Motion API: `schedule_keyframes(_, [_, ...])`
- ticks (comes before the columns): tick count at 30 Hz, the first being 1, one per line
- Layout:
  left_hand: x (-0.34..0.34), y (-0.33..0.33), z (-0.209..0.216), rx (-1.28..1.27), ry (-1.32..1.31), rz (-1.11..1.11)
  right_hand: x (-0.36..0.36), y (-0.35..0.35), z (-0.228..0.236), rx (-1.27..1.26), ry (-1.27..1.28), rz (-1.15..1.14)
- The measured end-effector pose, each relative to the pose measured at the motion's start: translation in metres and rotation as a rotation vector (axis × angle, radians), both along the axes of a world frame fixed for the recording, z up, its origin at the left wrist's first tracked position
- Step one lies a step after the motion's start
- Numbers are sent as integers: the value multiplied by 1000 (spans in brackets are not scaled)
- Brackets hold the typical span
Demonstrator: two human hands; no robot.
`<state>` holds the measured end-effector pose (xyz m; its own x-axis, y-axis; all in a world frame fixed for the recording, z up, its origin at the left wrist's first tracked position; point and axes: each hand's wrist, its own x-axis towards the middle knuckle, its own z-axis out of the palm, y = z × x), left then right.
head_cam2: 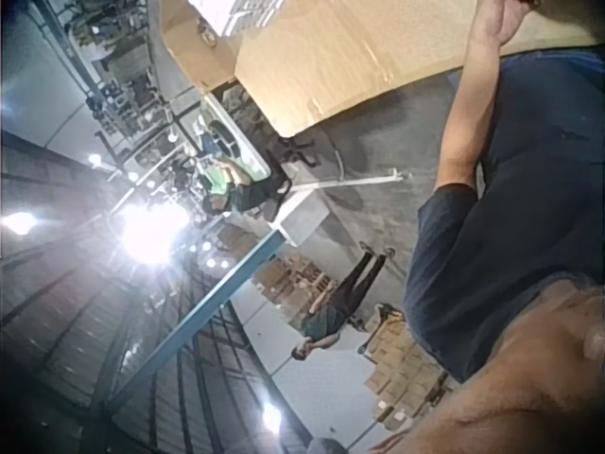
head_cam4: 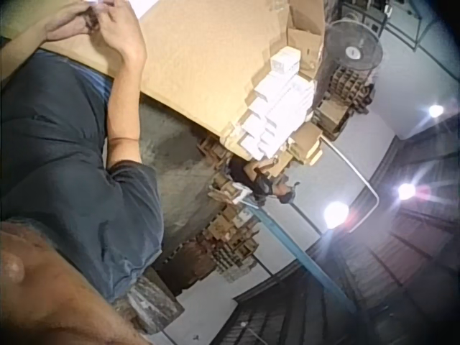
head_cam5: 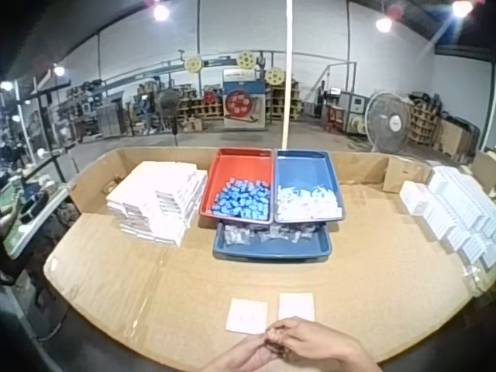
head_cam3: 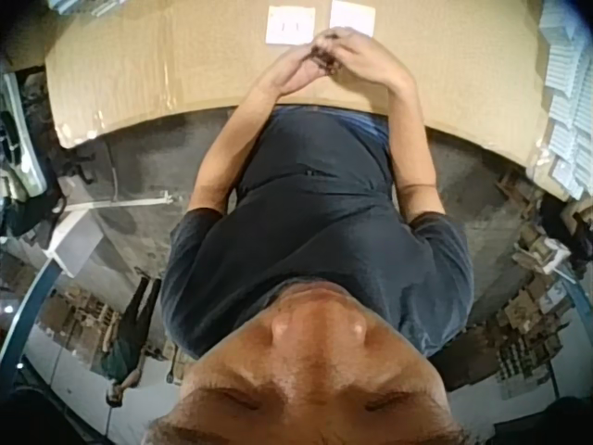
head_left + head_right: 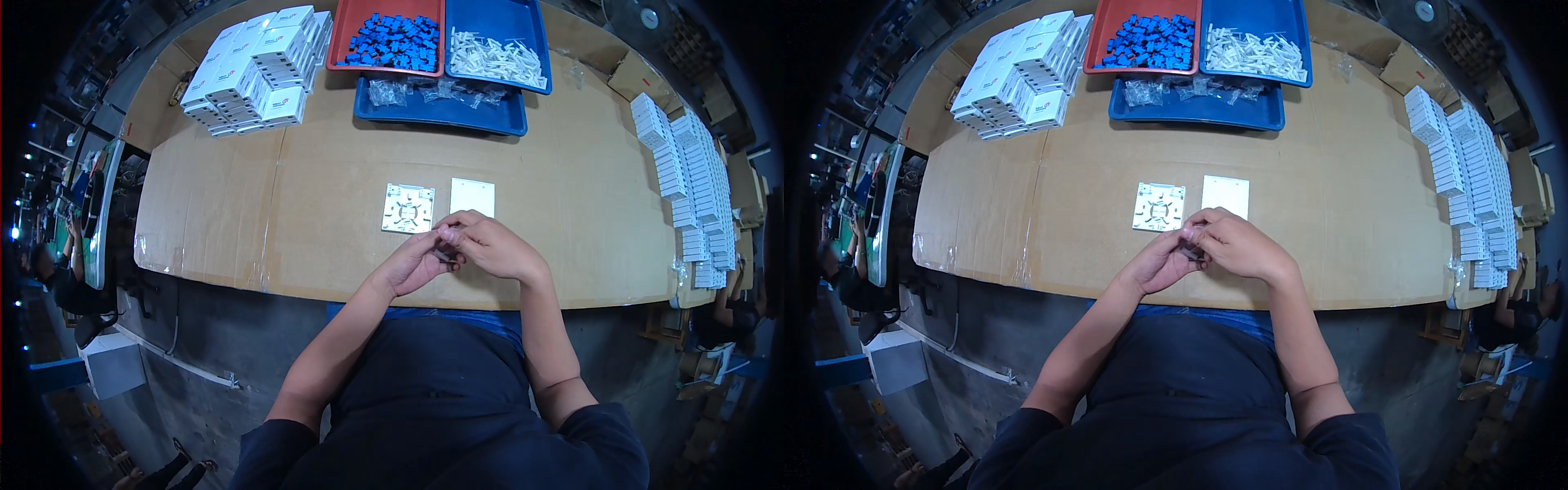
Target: Assembling components into a small white plastic electronic enclosure, including adding a circuit board, internal hardware, and snapping the case shut.
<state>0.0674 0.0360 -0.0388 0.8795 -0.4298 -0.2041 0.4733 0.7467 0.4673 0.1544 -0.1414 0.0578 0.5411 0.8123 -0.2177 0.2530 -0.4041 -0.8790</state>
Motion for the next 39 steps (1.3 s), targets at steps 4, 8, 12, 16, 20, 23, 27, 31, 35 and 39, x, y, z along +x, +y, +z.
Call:
schedule_keyframes(4, [1, 0, 1, -59, -5, -14, 1, 1, 0, 45, -44, -22])
schedule_keyframes(8, [1, 1, -5, -23, -11, -7, 3, 2, -8, 78, 15, 21])
schedule_keyframes(12, [3, 1, -6, -64, 5, -20, 3, 3, 1, 117, 101, -65])
schedule_keyframes(16, [5, 3, -6, -108, -28, -39, 10, 4, 0, 123, 75, -51])
schedule_keyframes(20, [2, -2, -9, -68, -7, -17, 8, 6, 10, 64, 158, 72])
schedule_keyframes(23, [1, 1, -7, -77, -51, -37, 33, 0, 16, -6, 7, 162])
schedule_keyframes(27, [5, 1, -5, -122, 13, -96, 101, 2, 35, 85, -210, 31])
schedule_keyframes(31, [6, 2, -3, -124, 12, -99, 185, 33, 42, 46, -467, -269])
schedule_keyframes(35, [3, 4, -2, -78, -10, -87, 263, 66, 23, 16, -703, -530])
schedule_keyframes(39, [4, 2, -1, -56, 2, -85, 317, 87, 14, -91, -963, -629])
